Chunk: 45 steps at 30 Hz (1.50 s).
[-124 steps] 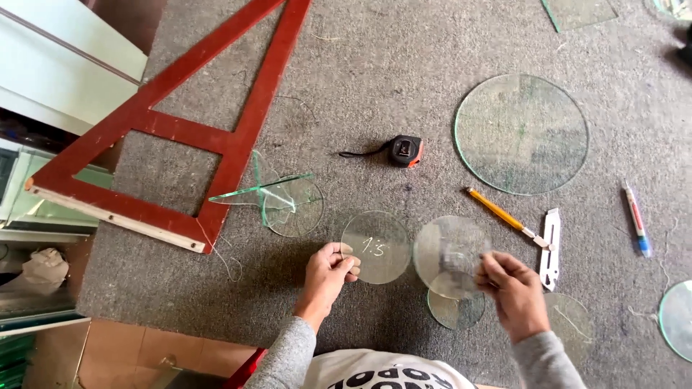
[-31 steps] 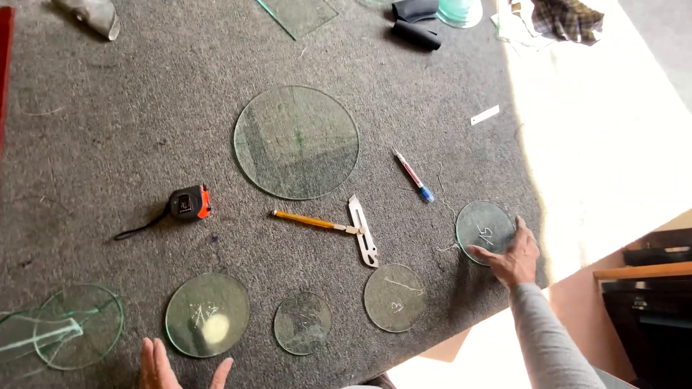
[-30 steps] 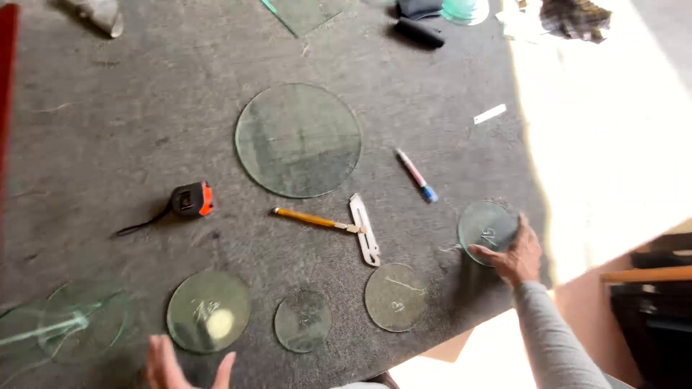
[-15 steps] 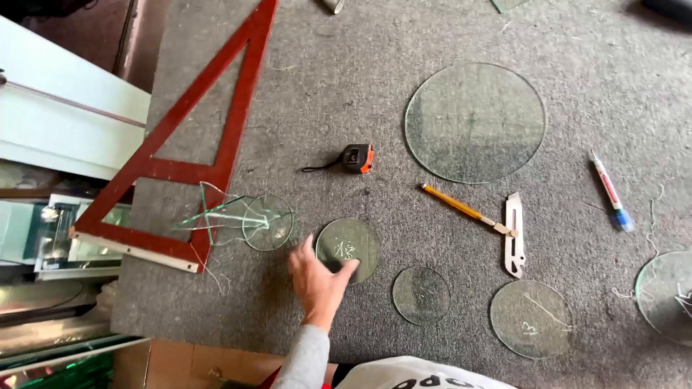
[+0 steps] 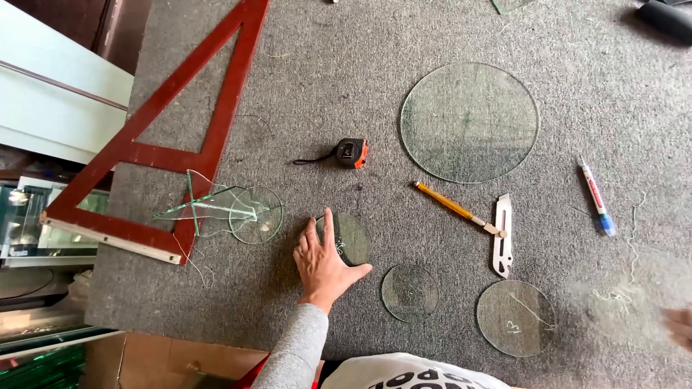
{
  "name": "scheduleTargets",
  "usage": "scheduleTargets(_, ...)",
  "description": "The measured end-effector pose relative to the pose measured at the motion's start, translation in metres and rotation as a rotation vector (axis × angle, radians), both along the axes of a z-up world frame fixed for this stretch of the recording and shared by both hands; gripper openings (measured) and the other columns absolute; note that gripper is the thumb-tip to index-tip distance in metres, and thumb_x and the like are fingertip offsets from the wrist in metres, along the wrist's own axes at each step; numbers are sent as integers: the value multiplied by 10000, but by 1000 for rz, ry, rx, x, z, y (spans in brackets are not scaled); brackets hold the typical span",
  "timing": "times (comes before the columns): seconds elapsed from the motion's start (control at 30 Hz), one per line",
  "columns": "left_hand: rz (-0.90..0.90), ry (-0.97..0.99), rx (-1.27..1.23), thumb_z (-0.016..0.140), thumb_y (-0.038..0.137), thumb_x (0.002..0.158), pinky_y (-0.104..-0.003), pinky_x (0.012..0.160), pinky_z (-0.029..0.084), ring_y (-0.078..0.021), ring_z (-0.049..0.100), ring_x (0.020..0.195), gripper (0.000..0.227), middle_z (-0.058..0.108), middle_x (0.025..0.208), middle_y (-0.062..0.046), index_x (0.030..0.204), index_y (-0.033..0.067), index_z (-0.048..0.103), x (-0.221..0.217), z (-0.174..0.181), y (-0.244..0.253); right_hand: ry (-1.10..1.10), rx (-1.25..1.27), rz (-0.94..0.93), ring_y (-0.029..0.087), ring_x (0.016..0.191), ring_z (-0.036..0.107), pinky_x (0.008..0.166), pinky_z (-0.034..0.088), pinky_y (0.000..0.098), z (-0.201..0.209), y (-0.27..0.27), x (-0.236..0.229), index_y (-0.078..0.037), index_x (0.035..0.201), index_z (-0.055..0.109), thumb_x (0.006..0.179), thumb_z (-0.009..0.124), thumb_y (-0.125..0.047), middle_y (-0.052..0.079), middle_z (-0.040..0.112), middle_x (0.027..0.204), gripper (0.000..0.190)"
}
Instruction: Organizing circular glass discs and assembling a glass structure on a workbench.
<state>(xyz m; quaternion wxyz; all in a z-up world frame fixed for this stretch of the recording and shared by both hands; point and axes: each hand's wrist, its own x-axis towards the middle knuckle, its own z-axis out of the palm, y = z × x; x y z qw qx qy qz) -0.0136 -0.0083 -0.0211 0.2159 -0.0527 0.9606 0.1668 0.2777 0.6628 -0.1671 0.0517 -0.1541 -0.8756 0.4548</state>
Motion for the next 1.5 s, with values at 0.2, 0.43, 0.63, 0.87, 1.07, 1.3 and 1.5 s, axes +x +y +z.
scheduleTargets(0.2, -94, 82, -161, 1082, 783, 570, -645, 1224, 376, -460, 384, 1537, 1682, 287, 1736, -306, 1815, 311, 53, -6, -24, -4, -241, -625, -450, 405, 1132, 707, 1012, 546, 465, 166, -212, -126, 124, 1378, 657, 1188, 584, -3, 307, 735, 1306, 239)
scheduleTargets(0.43, -104, 145, -185, 1030, 748, 477, -618, 1061, 449, -432, 466, 1373, 1461, 408, 1577, -252, 1697, 337, 339, -7, -25, -1, -256, -941, -351, 373, 964, 787, 866, 650, 452, 145, -289, -166, 50, 1224, 724, 1064, 665, 43, 293, 828, 1136, 171)
scheduleTargets(0.63, -90, 252, -152, 1069, 773, 428, -641, 1101, 439, -433, 439, 1381, 1464, 389, 1548, -246, 1642, 299, 402, 0, -39, -7, -219, -1022, -350, 345, 886, 807, 790, 682, 439, 124, -320, -185, 4, 1170, 743, 1044, 685, 77, 258, 845, 1099, 157)
scheduleTargets(0.87, 182, 63, 223, 1039, 387, 677, -588, 1152, 501, -408, 525, 1423, 1111, 476, 1531, -206, 1582, 151, 439, -19, -58, -53, -189, -872, -395, 298, 890, 798, 822, 683, 430, 120, -365, -221, -3, 1136, 733, 1101, 692, -36, 222, 841, 1058, 64)
scheduleTargets(1.07, 504, -176, 656, 760, 124, 1029, -315, 710, 627, -192, 796, 819, 111, 877, 936, -106, 1115, 130, 829, -3, -26, -92, -213, -902, -426, 270, 889, 832, 782, 689, 380, 112, -418, -252, -1, 1225, 696, 1129, 668, -69, 242, 837, 1069, 121)
scheduleTargets(1.3, 876, -114, 987, 709, 7, 1092, -331, 682, 541, -197, 659, 750, 99, 838, 953, -183, 1153, -48, 766, 27, -11, -152, -379, -1051, -390, 335, 792, 803, 724, 697, 461, 116, -508, -262, 9, 1018, 699, 1086, 697, 32, 256, 833, 956, 72)
scheduleTargets(1.5, 911, -222, 981, 723, -2, 1079, -326, 729, 572, -212, 665, 787, 149, 786, 946, -165, 1207, -56, 777, 8, -2, -142, -818, -684, -159, 316, 703, 816, 664, 751, 386, 142, -540, -251, 114, 1368, 741, 1124, 653, 4, 267, 856, 956, 282)
